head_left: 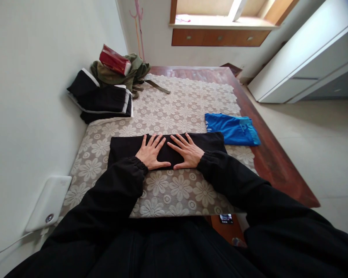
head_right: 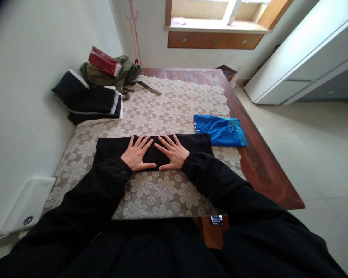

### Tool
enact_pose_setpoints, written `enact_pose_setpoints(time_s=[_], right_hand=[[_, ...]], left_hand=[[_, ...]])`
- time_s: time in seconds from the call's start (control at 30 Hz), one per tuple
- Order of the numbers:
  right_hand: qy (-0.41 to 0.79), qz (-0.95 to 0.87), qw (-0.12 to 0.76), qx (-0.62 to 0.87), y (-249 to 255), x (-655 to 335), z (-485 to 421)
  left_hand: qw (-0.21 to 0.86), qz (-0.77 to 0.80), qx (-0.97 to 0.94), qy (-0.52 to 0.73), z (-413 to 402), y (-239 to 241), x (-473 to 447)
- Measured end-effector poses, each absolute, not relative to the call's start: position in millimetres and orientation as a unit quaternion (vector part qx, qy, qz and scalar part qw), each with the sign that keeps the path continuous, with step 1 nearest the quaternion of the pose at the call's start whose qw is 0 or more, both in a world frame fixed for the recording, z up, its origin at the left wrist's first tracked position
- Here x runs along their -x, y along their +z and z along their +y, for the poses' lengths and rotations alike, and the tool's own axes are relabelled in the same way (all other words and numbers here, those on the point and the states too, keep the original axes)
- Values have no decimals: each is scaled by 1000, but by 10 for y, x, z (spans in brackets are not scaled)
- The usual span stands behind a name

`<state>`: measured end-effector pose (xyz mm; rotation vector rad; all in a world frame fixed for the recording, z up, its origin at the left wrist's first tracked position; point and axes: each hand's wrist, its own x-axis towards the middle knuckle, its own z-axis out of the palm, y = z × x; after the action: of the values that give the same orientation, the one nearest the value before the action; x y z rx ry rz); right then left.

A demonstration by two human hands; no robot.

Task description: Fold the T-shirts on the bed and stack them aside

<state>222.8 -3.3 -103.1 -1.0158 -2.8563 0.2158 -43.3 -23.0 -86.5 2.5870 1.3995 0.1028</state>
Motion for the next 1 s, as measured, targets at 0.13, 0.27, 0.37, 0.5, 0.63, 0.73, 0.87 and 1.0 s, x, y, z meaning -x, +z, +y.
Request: enact_pose_setpoints(time_s=[0.13, 0.27, 0.37, 0.5, 0.63, 0.73, 0.87, 1.0], right_hand=[[73, -938, 47, 336, -1037, -2233, -26], [76, -938, 38, 337, -1016, -2228, -33], [78, -935, 30, 343, -980, -2218, -46], [81, -933, 26, 349, -957, -2210, -55], [83, -934, 37, 346, -985, -2219, -46], [85, -934, 44, 344, -1000, -2228, -39], [87, -934, 44, 343, -982, -2225, -41], [86, -933, 32, 348, -954, -2212, -48]], left_hand=[[106, 472, -874, 43, -226, -868, 430], [112, 477, -871, 45, -217, -865, 462], [106, 495, -861, 39, -245, -854, 604], [86, 547, -831, 55, -369, -846, 1008], [58, 635, -767, 71, -539, -915, 1477], [43, 723, -682, 100, -664, -1012, 1729], [39, 769, -625, 128, -816, -1090, 1877], [29, 779, -618, 106, -908, -1079, 1910]])
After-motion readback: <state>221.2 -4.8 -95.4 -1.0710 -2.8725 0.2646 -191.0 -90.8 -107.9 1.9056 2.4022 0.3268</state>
